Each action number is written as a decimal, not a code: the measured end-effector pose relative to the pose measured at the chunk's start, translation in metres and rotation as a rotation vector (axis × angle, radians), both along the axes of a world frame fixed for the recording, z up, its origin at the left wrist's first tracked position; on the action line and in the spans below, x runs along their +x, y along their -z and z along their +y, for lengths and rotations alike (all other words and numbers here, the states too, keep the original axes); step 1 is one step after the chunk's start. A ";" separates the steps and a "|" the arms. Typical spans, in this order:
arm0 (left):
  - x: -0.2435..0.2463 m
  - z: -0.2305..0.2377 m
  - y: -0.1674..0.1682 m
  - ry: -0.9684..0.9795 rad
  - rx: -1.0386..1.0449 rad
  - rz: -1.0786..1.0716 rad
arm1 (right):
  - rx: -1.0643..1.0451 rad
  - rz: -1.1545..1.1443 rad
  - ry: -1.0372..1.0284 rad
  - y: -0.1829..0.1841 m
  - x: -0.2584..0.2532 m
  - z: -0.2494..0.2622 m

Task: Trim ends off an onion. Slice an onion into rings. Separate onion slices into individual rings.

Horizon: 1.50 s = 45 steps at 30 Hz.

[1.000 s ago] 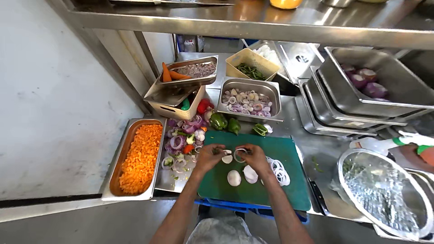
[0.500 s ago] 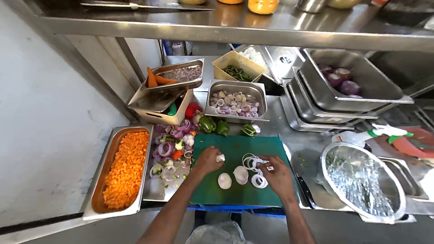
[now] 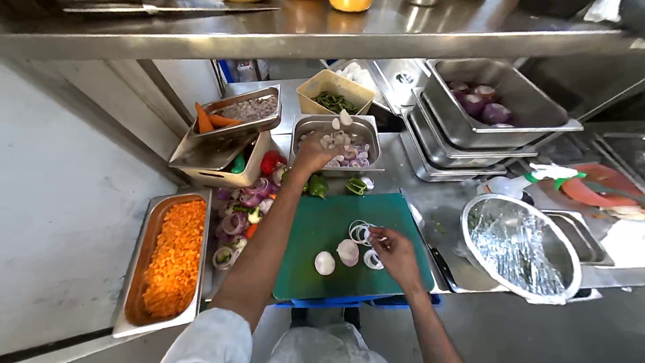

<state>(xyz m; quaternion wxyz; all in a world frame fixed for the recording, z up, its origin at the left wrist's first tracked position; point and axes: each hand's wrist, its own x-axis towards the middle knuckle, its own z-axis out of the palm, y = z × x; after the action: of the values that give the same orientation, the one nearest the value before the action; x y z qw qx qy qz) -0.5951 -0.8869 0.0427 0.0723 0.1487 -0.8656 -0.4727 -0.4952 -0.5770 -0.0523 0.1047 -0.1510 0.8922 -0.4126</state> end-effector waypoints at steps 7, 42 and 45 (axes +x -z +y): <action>0.150 0.075 0.088 0.224 -0.017 -0.413 | 0.564 -0.059 -0.403 0.012 0.020 -0.046; 0.181 0.160 0.097 0.018 1.036 -0.016 | -0.789 -0.397 0.327 -0.010 0.037 0.007; 0.179 0.163 0.096 0.035 1.092 -0.036 | -0.882 -0.457 0.331 -0.005 0.037 0.007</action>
<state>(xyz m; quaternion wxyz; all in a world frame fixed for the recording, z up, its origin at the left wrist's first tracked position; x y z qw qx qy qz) -0.4159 -0.7238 -0.0537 -0.0381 0.1584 -0.4977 -0.8519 -0.4587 -0.5700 -0.0470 0.1566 0.0563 0.6000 -0.7825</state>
